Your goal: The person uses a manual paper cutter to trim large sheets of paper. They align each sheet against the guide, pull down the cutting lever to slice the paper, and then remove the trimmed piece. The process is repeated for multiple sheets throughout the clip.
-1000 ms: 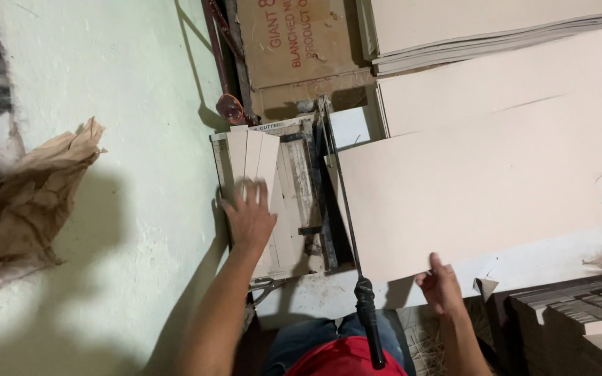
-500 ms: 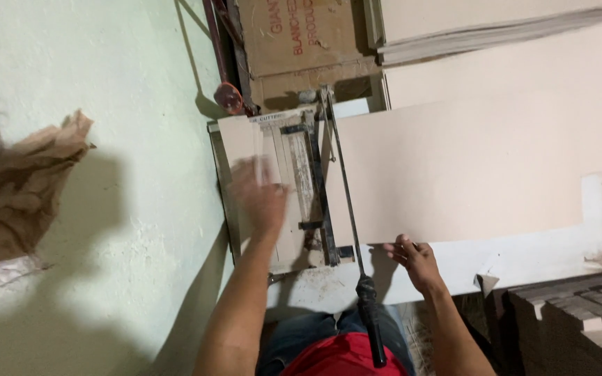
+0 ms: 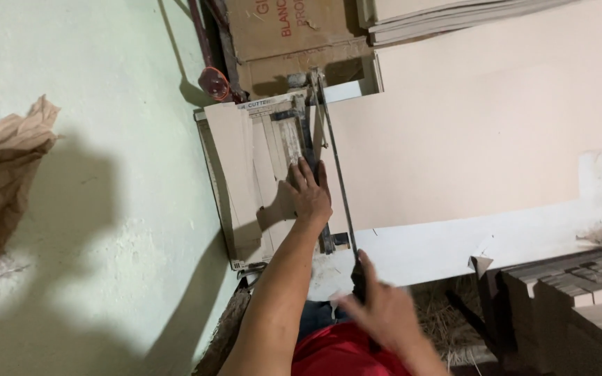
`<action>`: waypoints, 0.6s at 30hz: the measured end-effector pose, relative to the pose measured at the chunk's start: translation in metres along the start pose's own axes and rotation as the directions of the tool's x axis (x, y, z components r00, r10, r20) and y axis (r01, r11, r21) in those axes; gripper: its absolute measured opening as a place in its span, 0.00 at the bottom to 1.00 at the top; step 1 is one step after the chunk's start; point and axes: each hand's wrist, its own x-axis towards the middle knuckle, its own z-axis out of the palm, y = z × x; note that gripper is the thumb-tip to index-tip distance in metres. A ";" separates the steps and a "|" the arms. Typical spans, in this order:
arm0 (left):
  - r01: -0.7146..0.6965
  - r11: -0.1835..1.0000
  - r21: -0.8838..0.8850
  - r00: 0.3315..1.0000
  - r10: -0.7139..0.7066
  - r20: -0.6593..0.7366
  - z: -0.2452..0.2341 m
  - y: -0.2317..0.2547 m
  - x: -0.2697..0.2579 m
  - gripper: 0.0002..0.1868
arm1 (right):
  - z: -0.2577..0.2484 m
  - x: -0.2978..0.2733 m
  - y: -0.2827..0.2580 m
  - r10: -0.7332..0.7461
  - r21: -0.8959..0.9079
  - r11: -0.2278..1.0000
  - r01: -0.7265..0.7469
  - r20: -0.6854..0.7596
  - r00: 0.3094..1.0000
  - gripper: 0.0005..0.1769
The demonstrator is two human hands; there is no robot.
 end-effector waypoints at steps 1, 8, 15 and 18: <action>-0.006 1.000 0.001 1.000 0.006 -0.001 0.002 0.002 0.000 0.64 | 0.020 0.006 0.004 0.006 0.001 1.000 -0.006 -0.003 1.000 0.62; -0.002 0.999 -0.032 0.996 0.005 0.086 -0.013 0.003 -0.003 0.69 | 0.180 0.089 0.089 0.061 0.036 0.998 -0.053 -0.293 0.954 0.41; -0.019 0.994 -0.109 1.000 0.022 0.023 -0.010 0.000 -0.009 0.65 | 0.206 0.100 0.105 0.135 0.050 0.990 -0.129 -0.176 0.975 0.44; -0.004 0.997 -0.080 0.999 0.007 0.032 0.008 0.003 0.005 0.72 | 0.212 0.108 0.114 0.126 0.021 0.992 -0.124 -0.086 0.988 0.46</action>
